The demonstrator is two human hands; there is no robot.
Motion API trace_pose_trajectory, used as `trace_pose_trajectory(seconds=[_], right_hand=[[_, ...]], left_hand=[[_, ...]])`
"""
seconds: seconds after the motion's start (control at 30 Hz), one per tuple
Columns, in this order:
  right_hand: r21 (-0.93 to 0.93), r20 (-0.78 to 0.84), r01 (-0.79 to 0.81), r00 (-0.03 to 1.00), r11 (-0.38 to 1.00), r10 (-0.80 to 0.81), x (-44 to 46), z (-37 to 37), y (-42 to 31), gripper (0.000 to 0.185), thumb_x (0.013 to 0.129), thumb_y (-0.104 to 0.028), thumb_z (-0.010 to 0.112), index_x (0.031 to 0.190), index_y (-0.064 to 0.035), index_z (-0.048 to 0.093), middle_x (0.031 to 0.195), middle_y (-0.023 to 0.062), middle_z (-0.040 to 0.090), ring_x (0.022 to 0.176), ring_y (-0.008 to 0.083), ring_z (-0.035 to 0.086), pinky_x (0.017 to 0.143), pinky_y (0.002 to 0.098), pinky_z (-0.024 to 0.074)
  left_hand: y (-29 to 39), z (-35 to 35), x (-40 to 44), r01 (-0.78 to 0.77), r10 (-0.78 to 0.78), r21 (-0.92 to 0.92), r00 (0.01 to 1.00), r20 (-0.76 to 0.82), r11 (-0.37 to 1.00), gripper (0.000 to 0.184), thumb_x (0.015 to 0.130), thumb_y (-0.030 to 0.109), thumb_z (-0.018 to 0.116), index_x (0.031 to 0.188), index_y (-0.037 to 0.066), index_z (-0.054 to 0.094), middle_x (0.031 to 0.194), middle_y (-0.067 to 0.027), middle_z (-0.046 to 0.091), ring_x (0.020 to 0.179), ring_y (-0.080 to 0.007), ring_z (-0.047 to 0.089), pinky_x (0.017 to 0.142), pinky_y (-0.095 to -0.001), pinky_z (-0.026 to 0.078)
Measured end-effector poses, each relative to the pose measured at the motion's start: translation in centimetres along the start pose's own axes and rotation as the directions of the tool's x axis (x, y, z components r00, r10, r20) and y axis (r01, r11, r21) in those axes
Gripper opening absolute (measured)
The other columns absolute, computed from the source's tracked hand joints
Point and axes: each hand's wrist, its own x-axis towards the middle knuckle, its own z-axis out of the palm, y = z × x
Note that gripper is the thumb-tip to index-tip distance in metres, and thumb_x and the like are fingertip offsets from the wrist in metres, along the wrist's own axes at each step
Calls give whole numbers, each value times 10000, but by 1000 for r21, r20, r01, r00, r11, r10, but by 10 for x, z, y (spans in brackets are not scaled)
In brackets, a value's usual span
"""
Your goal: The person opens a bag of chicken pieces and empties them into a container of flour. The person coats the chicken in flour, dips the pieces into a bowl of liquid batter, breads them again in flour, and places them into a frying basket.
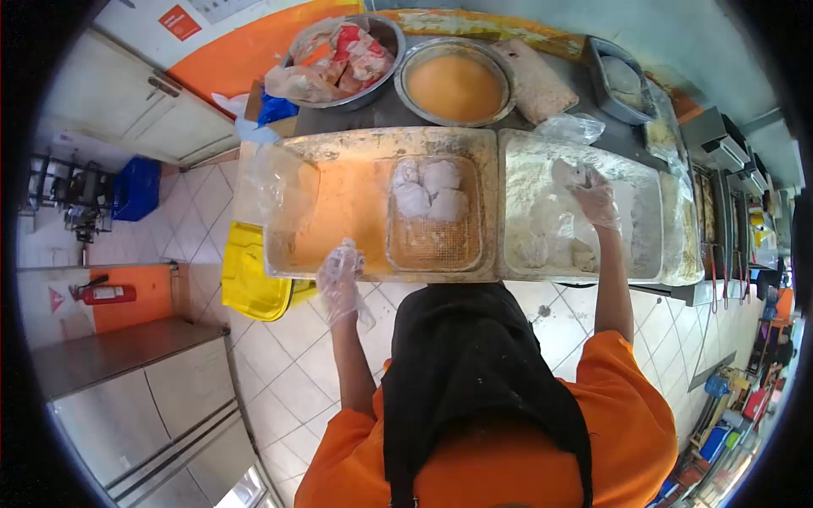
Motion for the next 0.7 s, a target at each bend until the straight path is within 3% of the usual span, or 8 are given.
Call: trace_pose_trajectory(seconds=[0.13,0.17,0.2,0.3,0.43,0.47,0.6,0.7], right_hand=[[104,309,158,933,982,-183,-10,51,-77,397,812,-167,694,1176,-49,587,925,52,668,784,131,583,684,291,496],[307,464,-8,874,952,-143,-5,80,-73,441,829,-135,708,1231,-36,557,962,54,662,834,116,609,761,275,526],[157,416,77,899,985,-136,-15,90,-104,274,805,-193,698,1032,-49,643,898,101,664,798,164,610,719,307,498],[398,342,269,843,877,-414,-4,118,-81,254,812,-214,698,986,-34,657,936,99,677,843,169,619,771,283,497],[48,163,353,920,934,-356,29,61,-1,258,867,-253,638,1051,-76,680,1043,131,682,934,275,648,803,349,514],[-320,203,668,741,672,-640,37,38,31,273,879,-287,617,1061,-93,681,1042,143,678,951,290,647,823,366,508],[-717,330,217,943,663,49,29,22,99,308,919,-227,531,1144,-24,589,1115,156,616,965,335,599,895,403,483],[-836,397,272,900,477,183,-3,41,129,381,873,-284,563,1172,-47,556,1136,130,585,1029,300,553,938,374,446]], left_hand=[[4,20,2,-44,41,45,997,72,998,272,903,211,643,1074,1,646,879,-62,672,774,-120,628,671,-249,504],[7,25,3,-57,52,61,994,92,997,271,903,211,642,1073,0,645,886,-65,672,774,-120,628,669,-249,504],[10,28,3,-70,62,75,992,110,995,271,903,211,640,1072,-1,644,893,-68,672,775,-120,628,666,-248,504],[23,25,-1,-113,104,97,990,93,989,271,907,213,635,1075,1,640,903,-71,666,764,-120,622,660,-245,500],[17,-13,-7,-64,65,21,997,-52,998,282,914,224,623,1095,7,628,904,-64,647,756,-121,610,667,-236,493],[13,-23,-7,-74,76,29,995,-67,997,286,916,230,621,1097,8,625,900,-61,643,757,-120,606,667,-233,490],[1,-36,-10,-29,21,-62,993,-117,998,301,921,251,612,1107,15,619,899,-57,633,762,-123,597,667,-224,480],[12,-16,-6,-11,5,-90,998,-64,996,293,930,251,597,1111,22,619,903,-55,635,770,-119,603,680,-234,487]])
